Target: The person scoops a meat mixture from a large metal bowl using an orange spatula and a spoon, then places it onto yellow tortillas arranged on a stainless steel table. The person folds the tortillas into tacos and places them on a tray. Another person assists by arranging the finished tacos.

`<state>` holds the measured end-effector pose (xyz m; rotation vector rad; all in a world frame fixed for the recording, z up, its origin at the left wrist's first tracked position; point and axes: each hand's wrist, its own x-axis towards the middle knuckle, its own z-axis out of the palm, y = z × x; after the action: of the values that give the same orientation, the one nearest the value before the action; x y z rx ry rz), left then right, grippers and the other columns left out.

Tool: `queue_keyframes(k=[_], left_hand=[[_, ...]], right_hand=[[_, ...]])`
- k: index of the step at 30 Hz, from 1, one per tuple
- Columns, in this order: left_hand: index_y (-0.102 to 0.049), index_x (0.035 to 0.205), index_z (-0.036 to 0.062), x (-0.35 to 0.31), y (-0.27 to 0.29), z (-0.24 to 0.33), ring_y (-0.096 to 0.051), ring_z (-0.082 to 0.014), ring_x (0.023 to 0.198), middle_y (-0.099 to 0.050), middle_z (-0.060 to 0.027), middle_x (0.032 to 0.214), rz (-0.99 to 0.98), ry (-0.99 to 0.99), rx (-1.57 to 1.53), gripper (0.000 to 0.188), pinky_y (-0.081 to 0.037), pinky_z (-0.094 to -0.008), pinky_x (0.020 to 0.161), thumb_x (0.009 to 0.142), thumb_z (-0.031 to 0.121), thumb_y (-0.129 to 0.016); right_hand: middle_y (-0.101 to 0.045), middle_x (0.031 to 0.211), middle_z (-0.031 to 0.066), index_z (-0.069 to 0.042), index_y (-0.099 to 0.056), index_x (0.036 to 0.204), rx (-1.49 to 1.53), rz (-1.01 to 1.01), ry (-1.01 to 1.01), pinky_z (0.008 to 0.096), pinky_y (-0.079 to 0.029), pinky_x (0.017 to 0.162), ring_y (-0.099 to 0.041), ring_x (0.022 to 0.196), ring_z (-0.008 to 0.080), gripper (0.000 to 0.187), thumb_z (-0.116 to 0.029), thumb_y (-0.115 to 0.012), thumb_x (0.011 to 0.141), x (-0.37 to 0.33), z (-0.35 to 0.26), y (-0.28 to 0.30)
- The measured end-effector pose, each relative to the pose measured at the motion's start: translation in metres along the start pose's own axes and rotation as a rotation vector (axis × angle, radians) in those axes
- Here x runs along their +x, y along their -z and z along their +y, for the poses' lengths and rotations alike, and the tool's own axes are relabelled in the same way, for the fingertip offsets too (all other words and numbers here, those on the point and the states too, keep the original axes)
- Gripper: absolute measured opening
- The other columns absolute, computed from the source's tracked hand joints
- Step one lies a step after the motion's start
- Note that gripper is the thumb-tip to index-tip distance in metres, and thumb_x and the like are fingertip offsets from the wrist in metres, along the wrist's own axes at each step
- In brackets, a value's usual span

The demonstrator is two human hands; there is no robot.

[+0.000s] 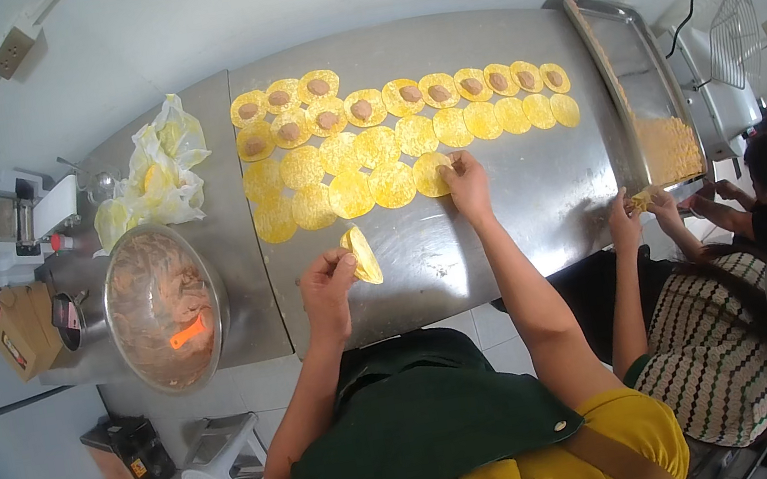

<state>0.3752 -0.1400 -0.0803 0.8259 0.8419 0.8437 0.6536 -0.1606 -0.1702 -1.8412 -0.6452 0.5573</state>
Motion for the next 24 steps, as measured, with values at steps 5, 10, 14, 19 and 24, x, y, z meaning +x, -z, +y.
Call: queue_keyframes(k=[5, 10, 14, 19, 24], left_hand=[[-0.064, 0.092, 0.0001, -0.002, -0.001, 0.000, -0.055, -0.0079, 0.077, -0.060, -0.0006, 0.086, 0.006, 0.031, 0.060, 0.010, -0.046, -0.0237, 0.072, 0.087, 0.009, -0.062], [-0.064, 0.095, 0.0003, 0.002, -0.013, 0.001, -0.055, -0.0080, 0.079, -0.060, -0.0007, 0.087, 0.005, 0.046, 0.047, 0.011, -0.046, -0.0239, 0.073, 0.088, 0.009, -0.061], [-0.064, 0.099, -0.0001, 0.008, -0.033, -0.009, -0.056, -0.0084, 0.081, -0.061, -0.0019, 0.088, -0.061, 0.045, 0.065, 0.014, -0.046, -0.0246, 0.076, 0.090, 0.010, -0.059], [-0.063, 0.104, -0.0006, 0.017, -0.052, -0.018, -0.058, -0.0105, 0.089, -0.062, -0.0045, 0.097, -0.110, 0.068, 0.034, 0.017, -0.047, -0.0272, 0.081, 0.091, 0.009, -0.057], [-0.062, 0.105, -0.0007, 0.018, -0.053, -0.018, -0.059, -0.0146, 0.094, -0.062, -0.0063, 0.103, -0.145, 0.086, -0.065, 0.017, -0.047, -0.0316, 0.085, 0.092, 0.007, -0.054]], right_hand=[[-0.065, 0.080, 0.0120, 0.001, -0.060, 0.093, -0.019, 0.000, 0.015, 0.0309, -0.047, 0.069, -0.061, 0.072, 0.0197, 0.017, -0.010, -0.066, 0.081, -0.004, -0.012, 0.001], [-0.063, 0.085, 0.0077, 0.000, -0.060, 0.097, -0.576, 0.234, 0.557, 0.0269, -0.044, 0.074, -0.057, 0.082, 0.0129, 0.023, -0.013, -0.069, 0.080, -0.042, -0.068, 0.007], [-0.064, 0.087, 0.0072, 0.000, -0.063, 0.098, 0.247, -0.376, 0.010, 0.0271, -0.045, 0.071, -0.056, 0.077, 0.0126, 0.025, -0.020, -0.068, 0.084, -0.108, -0.104, 0.005], [-0.059, 0.076, -0.0048, 0.001, -0.065, 0.099, 0.333, -0.235, -0.022, 0.0199, -0.042, 0.063, -0.049, 0.070, 0.0026, 0.019, -0.014, -0.060, 0.090, -0.078, -0.073, 0.024], [-0.064, 0.075, 0.0054, 0.001, -0.065, 0.096, -0.074, 0.074, 0.021, 0.0263, -0.045, 0.063, -0.056, 0.067, 0.0107, 0.018, -0.013, -0.063, 0.086, -0.003, -0.007, 0.054]])
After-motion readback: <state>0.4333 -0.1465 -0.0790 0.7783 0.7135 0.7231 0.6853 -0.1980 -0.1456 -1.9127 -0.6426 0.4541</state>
